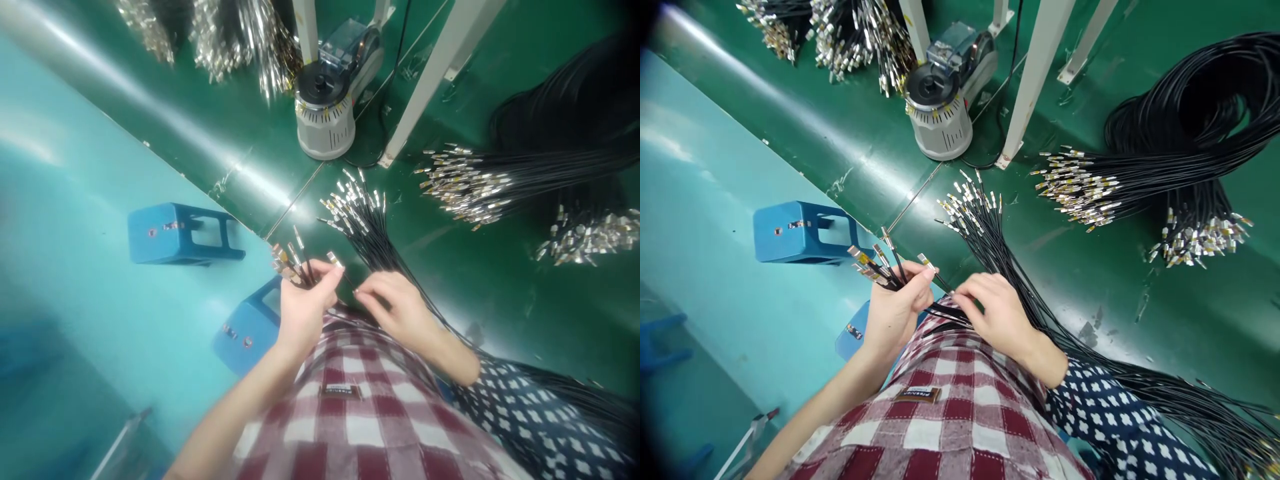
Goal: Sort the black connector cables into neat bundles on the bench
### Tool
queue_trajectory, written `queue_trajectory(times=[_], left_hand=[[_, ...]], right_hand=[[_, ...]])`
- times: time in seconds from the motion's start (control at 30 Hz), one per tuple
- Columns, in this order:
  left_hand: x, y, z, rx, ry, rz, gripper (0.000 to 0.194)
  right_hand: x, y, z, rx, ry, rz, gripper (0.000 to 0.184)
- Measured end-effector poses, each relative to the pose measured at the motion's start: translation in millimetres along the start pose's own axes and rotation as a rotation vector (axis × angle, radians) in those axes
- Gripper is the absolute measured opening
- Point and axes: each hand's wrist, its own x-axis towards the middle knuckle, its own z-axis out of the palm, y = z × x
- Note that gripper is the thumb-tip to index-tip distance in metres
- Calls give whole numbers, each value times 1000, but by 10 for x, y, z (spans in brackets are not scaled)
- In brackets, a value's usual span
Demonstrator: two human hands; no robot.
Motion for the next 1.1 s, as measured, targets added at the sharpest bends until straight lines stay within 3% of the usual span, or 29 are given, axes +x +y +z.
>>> queue_trajectory(times=[0.13, 0.2, 0.3, 0.4, 0.5, 0.57, 0.67, 0.73, 0.8, 0.93, 1.03, 1.1], left_hand=[[24, -8, -40, -68, 22, -36, 19], [26, 1, -45, -79, 4, -51, 19], [19, 36, -36, -69, -24, -44, 19], [29, 68, -48, -99, -13, -35, 19], [74, 74, -95, -130, -17, -69, 16], [111, 68, -131, -136, -56, -105, 18], [161, 52, -182, -81, -165, -181, 30], [187, 34, -226, -25, -226, -212, 26], [209, 8, -277, -13, -247, -203, 30], [232, -43, -349, -63, -233, -145, 36], [232, -74, -346, -148, -231, -192, 42], [234, -97, -334, -208, -187, -233, 45]], right_hand=[[-240, 221, -37, -12, -47, 65, 13], [-188, 166, -39, 42, 1, 82, 11], [-12, 27, 33, 103, 56, -12, 14], [15, 68, 160, 29, -46, -69, 27], [-151, 240, 266, -10, -114, 13, 31], [-260, 302, 301, -17, -97, 45, 31], [-269, 286, 295, -66, -102, -15, 33], [-149, 279, 261, -90, -185, -36, 34], [60, 335, 231, -152, -217, 79, 33], [577, 615, 307, -354, -72, 384, 23], [814, 788, 424, -403, -38, 452, 16], [830, 810, 434, -386, -13, 468, 13]])
